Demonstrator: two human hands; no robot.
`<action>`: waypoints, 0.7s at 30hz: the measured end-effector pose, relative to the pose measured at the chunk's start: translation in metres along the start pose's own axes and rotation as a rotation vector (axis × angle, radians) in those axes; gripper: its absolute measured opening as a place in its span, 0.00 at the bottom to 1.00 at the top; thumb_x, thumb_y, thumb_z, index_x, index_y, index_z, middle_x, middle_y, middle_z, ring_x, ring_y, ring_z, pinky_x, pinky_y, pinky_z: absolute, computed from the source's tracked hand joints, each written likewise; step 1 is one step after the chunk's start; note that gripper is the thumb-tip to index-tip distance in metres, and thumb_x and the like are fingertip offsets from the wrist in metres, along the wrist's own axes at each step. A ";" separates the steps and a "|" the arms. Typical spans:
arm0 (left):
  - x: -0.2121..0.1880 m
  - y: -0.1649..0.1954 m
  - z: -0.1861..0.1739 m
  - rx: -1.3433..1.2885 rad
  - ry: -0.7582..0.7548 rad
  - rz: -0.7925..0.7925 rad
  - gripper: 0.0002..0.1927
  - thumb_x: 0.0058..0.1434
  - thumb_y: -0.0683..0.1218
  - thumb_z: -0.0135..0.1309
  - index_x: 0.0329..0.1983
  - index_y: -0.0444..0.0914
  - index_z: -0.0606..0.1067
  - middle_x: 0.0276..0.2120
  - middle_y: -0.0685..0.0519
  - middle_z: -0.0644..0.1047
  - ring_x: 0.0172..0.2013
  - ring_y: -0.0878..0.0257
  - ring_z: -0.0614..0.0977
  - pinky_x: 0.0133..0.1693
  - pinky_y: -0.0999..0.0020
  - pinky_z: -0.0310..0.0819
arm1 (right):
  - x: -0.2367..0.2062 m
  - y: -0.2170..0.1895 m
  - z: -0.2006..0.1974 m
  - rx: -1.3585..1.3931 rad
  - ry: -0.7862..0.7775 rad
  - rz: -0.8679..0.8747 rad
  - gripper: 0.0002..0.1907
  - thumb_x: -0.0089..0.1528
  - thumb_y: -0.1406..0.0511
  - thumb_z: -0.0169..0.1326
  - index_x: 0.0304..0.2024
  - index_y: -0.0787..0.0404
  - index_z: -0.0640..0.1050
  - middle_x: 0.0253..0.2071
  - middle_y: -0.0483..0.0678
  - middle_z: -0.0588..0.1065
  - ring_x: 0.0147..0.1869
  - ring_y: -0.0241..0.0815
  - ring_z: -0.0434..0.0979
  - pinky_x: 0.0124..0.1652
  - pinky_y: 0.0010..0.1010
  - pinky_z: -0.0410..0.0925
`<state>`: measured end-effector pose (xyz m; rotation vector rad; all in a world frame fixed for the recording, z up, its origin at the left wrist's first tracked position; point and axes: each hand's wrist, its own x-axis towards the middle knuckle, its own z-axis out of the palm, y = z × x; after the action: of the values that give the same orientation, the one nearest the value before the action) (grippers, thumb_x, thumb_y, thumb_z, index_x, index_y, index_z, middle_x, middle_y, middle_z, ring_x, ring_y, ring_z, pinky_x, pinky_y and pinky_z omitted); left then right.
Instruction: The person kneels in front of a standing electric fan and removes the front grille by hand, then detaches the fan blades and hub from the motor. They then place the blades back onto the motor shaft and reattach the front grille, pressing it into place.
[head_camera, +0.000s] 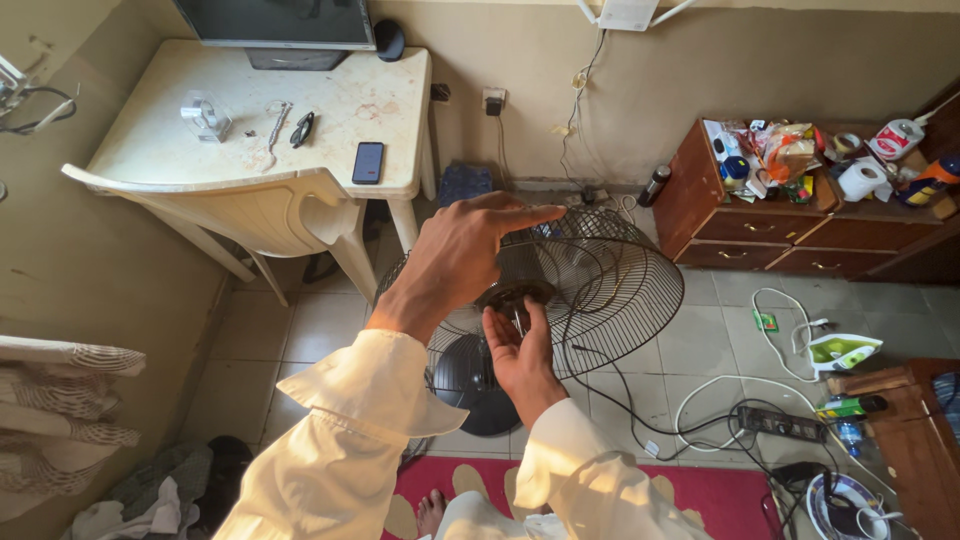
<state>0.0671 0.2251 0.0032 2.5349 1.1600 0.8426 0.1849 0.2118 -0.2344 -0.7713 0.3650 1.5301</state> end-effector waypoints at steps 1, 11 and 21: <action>0.000 0.000 0.000 0.005 0.023 0.020 0.46 0.40 0.25 0.53 0.60 0.56 0.77 0.53 0.53 0.81 0.45 0.51 0.84 0.42 0.58 0.80 | 0.002 -0.001 0.000 -0.001 -0.006 -0.010 0.27 0.60 0.59 0.60 0.56 0.63 0.68 0.49 0.58 0.71 0.55 0.52 0.76 0.56 0.40 0.76; -0.003 0.002 0.001 0.040 0.050 0.037 0.45 0.42 0.25 0.53 0.61 0.56 0.77 0.53 0.54 0.81 0.46 0.51 0.84 0.42 0.58 0.80 | -0.009 -0.002 0.002 -0.288 0.024 -0.264 0.24 0.54 0.73 0.63 0.49 0.58 0.67 0.47 0.52 0.73 0.47 0.49 0.78 0.50 0.37 0.77; -0.008 0.006 0.002 0.041 0.070 0.035 0.44 0.41 0.26 0.53 0.59 0.55 0.79 0.52 0.55 0.81 0.44 0.51 0.84 0.41 0.58 0.80 | -0.017 -0.002 0.005 -0.418 0.009 -0.387 0.33 0.48 0.75 0.65 0.53 0.54 0.66 0.48 0.48 0.71 0.54 0.45 0.74 0.51 0.37 0.72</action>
<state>0.0675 0.2148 0.0011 2.5850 1.1685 0.9319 0.1848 0.2026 -0.2193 -1.1040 -0.1049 1.2456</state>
